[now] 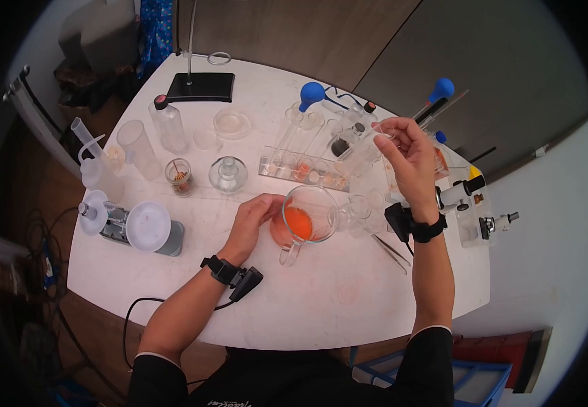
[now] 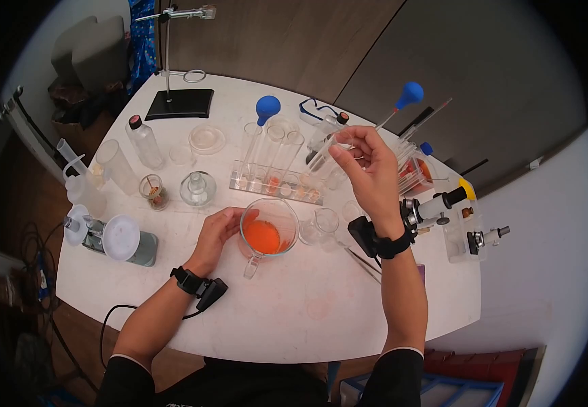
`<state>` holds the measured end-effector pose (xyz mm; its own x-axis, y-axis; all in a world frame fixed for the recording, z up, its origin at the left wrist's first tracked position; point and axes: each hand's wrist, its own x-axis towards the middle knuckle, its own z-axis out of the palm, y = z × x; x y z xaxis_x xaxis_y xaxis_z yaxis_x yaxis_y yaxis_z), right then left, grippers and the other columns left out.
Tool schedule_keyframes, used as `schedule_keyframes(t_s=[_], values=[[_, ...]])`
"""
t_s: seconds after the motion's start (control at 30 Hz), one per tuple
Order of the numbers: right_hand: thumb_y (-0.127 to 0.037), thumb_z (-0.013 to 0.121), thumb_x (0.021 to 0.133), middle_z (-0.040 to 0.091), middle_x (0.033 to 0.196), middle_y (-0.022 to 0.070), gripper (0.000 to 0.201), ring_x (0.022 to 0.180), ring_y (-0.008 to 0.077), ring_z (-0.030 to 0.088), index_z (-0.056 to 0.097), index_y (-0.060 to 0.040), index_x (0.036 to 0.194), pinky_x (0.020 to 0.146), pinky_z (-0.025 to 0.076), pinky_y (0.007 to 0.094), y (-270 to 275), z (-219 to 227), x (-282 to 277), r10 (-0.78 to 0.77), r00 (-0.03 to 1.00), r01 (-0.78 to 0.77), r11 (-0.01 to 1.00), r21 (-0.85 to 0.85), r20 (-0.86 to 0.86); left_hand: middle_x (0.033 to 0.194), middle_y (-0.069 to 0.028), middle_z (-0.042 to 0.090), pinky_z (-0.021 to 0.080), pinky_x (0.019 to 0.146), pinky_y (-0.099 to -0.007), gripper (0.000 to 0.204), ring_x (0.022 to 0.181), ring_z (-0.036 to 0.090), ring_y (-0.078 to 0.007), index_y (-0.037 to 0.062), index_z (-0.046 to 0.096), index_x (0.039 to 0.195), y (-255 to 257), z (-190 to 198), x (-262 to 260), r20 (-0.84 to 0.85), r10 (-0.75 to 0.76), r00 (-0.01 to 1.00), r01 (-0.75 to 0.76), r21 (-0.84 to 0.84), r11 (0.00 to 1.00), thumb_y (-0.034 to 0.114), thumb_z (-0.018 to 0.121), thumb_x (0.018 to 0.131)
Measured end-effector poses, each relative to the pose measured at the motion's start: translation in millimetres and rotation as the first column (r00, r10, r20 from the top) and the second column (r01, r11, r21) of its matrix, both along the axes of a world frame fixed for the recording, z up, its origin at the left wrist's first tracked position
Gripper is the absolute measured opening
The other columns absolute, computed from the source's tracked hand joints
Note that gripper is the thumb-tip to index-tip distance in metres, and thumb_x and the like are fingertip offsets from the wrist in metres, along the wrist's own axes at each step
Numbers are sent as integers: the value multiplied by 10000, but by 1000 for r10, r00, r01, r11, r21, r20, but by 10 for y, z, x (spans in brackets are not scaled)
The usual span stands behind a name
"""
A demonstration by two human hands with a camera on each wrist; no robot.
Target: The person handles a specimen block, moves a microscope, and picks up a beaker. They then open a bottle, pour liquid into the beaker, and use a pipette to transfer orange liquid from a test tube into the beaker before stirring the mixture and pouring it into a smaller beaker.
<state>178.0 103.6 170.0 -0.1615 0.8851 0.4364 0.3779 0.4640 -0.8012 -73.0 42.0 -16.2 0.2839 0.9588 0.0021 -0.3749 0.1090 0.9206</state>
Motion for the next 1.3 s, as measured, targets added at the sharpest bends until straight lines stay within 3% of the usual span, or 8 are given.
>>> schedule_keyframes(t_s=[0.37,1.3], values=[[-110,726,879,661,1022,66,272,838,64,605,585,10,1079,732,491,197,102,-283,-16,-22,1000,22,997,-71,5,1296,-140,619,393,1068,-345,510,1214,571,-206,-15,587,1249,-3,13,-2,-7,0,1000,0,-1,1000,379,337,1042],[-152,728,866,693,1018,125,296,869,118,653,595,42,1046,694,528,232,227,-359,-139,-99,989,109,990,-90,111,1305,-160,610,386,1084,-362,520,1236,563,-226,-24,580,1253,-1,12,-8,2,-4,1000,4,8,1000,389,348,1040]])
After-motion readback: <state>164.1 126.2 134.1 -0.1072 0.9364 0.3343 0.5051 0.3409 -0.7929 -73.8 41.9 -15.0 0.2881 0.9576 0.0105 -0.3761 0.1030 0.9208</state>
